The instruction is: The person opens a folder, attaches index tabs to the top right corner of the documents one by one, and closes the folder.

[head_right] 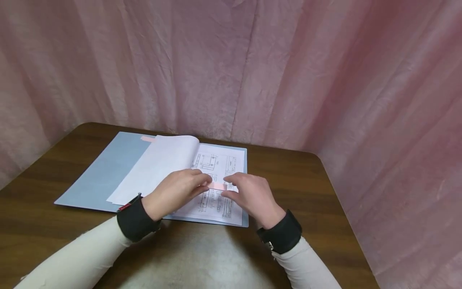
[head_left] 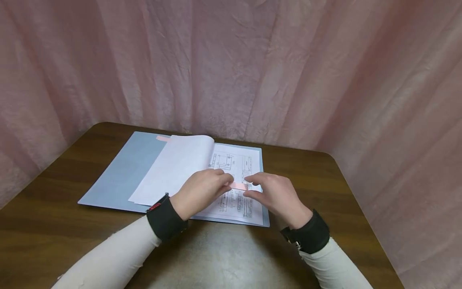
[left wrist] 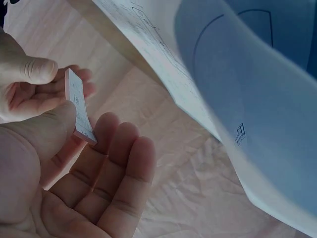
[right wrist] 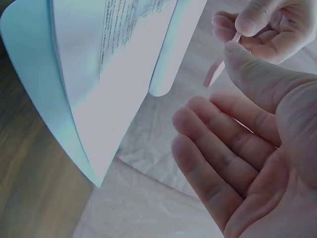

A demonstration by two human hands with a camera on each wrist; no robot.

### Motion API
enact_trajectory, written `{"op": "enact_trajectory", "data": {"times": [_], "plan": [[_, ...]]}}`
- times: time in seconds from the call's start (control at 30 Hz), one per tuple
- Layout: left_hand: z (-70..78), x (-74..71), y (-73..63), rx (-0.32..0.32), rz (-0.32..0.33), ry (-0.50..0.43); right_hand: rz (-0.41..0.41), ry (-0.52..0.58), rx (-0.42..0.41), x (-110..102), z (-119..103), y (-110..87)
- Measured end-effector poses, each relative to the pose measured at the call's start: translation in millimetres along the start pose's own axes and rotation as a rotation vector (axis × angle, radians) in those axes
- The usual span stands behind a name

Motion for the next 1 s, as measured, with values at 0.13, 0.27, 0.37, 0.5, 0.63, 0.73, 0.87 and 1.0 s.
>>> {"op": "enact_trajectory", "data": {"times": [0.13,0.27,0.37,0.5,0.63,0.73,0.87,1.0], "plan": [[1.3,-1.0,-0.7,0.013,0.016,-0.008,0.02,0.017,-0.016,0.2,-2.0,2.8],[2.6,-3.1,-1.3,0.022,0.033,-0.01,0.03,0.021,-0.036,-0.4,-5.0,5.6],[2.8,-4.3,-1.4,0.025,0.038,-0.004,0.049,0.013,-0.052,-1.3,-6.4,7.2],[2.5,-5.2,-1.0,0.022,0.042,0.004,0.071,0.008,-0.056,-2.7,-6.9,8.2],[2.3,-5.5,-1.0,0.023,0.048,0.005,0.067,0.012,-0.048,-2.5,-7.2,9.0],[2.8,-5.1,-1.5,0.033,0.054,0.006,0.064,0.018,-0.045,-2.1,-6.4,8.6],[4.6,-5.2,-2.0,0.052,0.067,0.007,0.07,0.009,-0.044,-3.0,-6.0,7.5],[6.3,-5.4,-1.3,0.059,0.069,0.008,0.075,-0.012,-0.037,-4.2,-5.6,6.7]]}}
Point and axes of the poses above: each hand's wrist, its own y-axis towards the middle knuckle, its own x-axis out of the palm, z = x × y, the point moved 9 cm from there along y, towards the middle knuckle, and after that the axes turned 14 degrees about -x, right-handed, at the moved point
